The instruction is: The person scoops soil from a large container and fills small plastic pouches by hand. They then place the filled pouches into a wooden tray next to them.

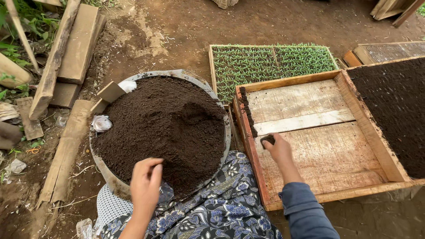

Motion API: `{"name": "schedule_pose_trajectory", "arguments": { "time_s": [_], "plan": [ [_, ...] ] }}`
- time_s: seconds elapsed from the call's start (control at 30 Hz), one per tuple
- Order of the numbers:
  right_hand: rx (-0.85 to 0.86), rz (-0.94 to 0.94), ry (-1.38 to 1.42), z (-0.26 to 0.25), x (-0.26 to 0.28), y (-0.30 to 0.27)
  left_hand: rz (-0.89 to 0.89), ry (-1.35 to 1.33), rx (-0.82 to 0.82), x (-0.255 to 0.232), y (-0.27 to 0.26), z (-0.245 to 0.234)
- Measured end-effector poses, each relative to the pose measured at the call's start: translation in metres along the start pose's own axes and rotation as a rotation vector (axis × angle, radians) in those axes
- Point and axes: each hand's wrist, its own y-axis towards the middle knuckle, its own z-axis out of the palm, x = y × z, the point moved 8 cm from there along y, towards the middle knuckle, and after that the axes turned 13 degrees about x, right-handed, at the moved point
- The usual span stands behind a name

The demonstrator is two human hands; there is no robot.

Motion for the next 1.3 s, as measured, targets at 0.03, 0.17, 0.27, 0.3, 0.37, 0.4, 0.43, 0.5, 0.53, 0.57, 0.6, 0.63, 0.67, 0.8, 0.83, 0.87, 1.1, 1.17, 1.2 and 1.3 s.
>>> {"name": "schedule_pose_trajectory", "arguments": {
  "time_s": [0.03,0.17,0.27,0.3,0.37,0.4,0.43,0.5,0.53,0.57,0.6,0.63,0.67,0.8,0.83,0.87,1.1,1.17,1.2,1.3],
  "plan": [
    [0.08,0.063,0.016,0.009,0.003,-0.004,-0.017,0.144,-0.096,0.014,-0.005,-0.012],
    [0.063,0.02,-0.058,0.045,-0.032,0.047,0.013,0.374,-0.09,0.038,-0.022,-0.021],
    [0.173,-0.056,-0.002,0.058,-0.025,0.041,-0.152,0.53,0.067,0.061,-0.024,-0.009],
    [0.178,-0.026,0.086,0.057,-0.018,0.028,-0.109,0.542,0.048,0.064,-0.024,-0.007],
    [0.182,0.0,0.167,0.058,-0.013,0.018,-0.069,0.549,0.024,0.073,-0.023,-0.002],
    [0.165,-0.012,0.169,0.061,-0.014,0.02,-0.015,0.548,-0.002,0.075,-0.024,-0.002],
    [0.148,-0.025,0.17,0.064,-0.014,0.022,0.039,0.548,-0.029,0.076,-0.024,-0.001],
    [0.127,-0.043,0.159,0.075,-0.028,0.042,0.072,0.522,-0.054,0.067,-0.026,-0.006],
    [0.104,-0.054,0.15,0.081,-0.036,0.051,0.108,0.496,-0.07,0.062,-0.028,-0.009],
    [0.111,-0.058,0.148,0.076,-0.029,0.044,0.101,0.497,-0.074,0.061,-0.028,-0.01],
    [0.129,-0.047,0.138,0.072,-0.022,0.038,0.039,0.482,-0.046,0.065,-0.026,-0.01],
    [0.148,-0.036,0.129,0.068,-0.016,0.031,-0.022,0.467,-0.018,0.07,-0.024,-0.011],
    [0.15,-0.041,0.127,0.061,-0.006,0.022,-0.025,0.467,-0.022,0.071,-0.022,-0.012],
    [0.16,-0.026,0.057,0.038,0.032,-0.018,-0.068,0.491,-0.049,0.058,-0.02,-0.02],
    [0.079,-0.055,0.052,0.027,0.047,-0.03,-0.039,0.456,-0.063,0.048,-0.02,-0.025],
    [0.096,-0.085,0.038,0.034,0.053,-0.03,-0.063,0.453,-0.091,0.042,-0.02,-0.029],
    [0.216,-0.622,0.151,0.057,0.181,-0.088,0.024,0.019,-0.073,0.013,-0.006,-0.029],
    [0.29,-0.697,0.218,0.068,0.206,-0.104,-0.002,-0.071,-0.04,0.008,-0.002,-0.021],
    [0.388,-0.731,0.263,0.079,0.216,-0.11,-0.011,-0.191,-0.01,0.009,-0.001,-0.014],
    [0.546,-0.767,0.322,0.102,0.234,-0.124,-0.038,-0.406,0.023,0.008,0.003,0.0]
  ]
}}
